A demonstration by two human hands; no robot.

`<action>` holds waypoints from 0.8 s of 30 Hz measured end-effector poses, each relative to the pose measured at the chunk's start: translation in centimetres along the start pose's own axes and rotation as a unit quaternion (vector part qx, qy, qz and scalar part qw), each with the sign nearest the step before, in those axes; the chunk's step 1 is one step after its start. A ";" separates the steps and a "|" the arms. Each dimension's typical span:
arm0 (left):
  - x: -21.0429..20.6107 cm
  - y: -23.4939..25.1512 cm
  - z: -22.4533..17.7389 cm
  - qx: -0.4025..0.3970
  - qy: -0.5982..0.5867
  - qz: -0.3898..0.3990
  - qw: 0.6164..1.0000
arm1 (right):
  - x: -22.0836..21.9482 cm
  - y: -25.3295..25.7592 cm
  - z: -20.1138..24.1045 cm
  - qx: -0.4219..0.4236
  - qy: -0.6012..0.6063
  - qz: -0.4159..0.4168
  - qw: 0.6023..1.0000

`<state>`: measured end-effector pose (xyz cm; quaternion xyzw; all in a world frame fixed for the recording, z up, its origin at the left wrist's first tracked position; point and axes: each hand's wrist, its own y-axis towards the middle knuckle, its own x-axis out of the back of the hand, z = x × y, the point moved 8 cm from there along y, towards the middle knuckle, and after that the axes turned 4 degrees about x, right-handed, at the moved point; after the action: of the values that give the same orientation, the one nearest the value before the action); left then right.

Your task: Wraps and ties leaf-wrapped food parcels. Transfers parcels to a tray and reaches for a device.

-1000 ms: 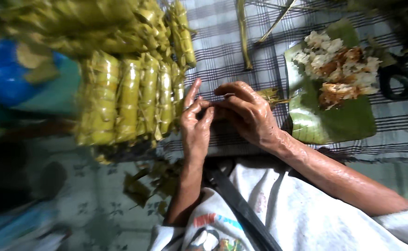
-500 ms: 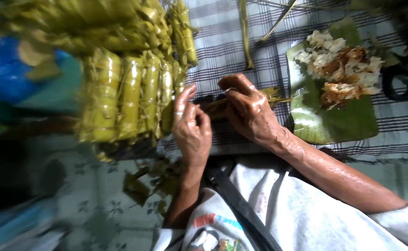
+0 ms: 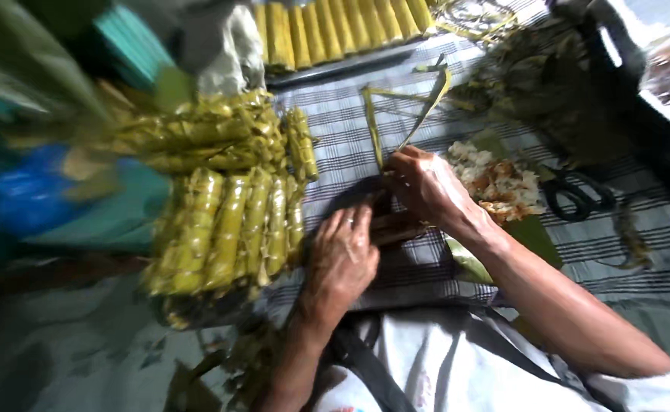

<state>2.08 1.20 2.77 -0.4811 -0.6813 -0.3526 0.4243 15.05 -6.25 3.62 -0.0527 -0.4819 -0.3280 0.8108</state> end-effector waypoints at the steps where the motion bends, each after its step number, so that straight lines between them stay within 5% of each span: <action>1: -0.8 0.5 -0.7 -0.011 0.022 0.033 0.999 | -0.3 1.2 -0.8 -0.024 -0.014 0.013 1.000; 7: -2.2 1.0 -2.0 0.024 0.096 0.212 0.972 | -2.7 5.5 -3.3 -0.150 -0.093 0.133 0.975; 13: -2.3 0.0 -2.0 0.010 0.075 0.123 0.989 | -1.7 4.2 -3.8 -0.152 -0.091 0.133 0.975; 16: -1.3 -0.3 -1.1 0.031 0.018 0.028 0.999 | -0.8 2.8 -4.1 -0.140 0.027 0.118 0.983; 18: -1.0 -0.4 0.5 0.081 -0.097 0.044 0.991 | -0.4 1.5 -3.9 -0.122 0.135 0.115 0.977; 20: -1.6 -0.8 2.2 0.106 -0.285 0.065 0.950 | -0.1 0.0 -3.5 -0.110 0.254 0.097 0.956; 24: -3.2 -1.5 2.1 0.141 -0.637 0.111 0.749 | 0.1 -2.6 -2.2 -0.121 0.407 0.068 0.903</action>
<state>0.70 1.46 -1.10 -0.6008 -0.7775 0.1854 -0.0096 15.20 -9.20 1.98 -0.0447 -0.0624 -0.3207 0.9441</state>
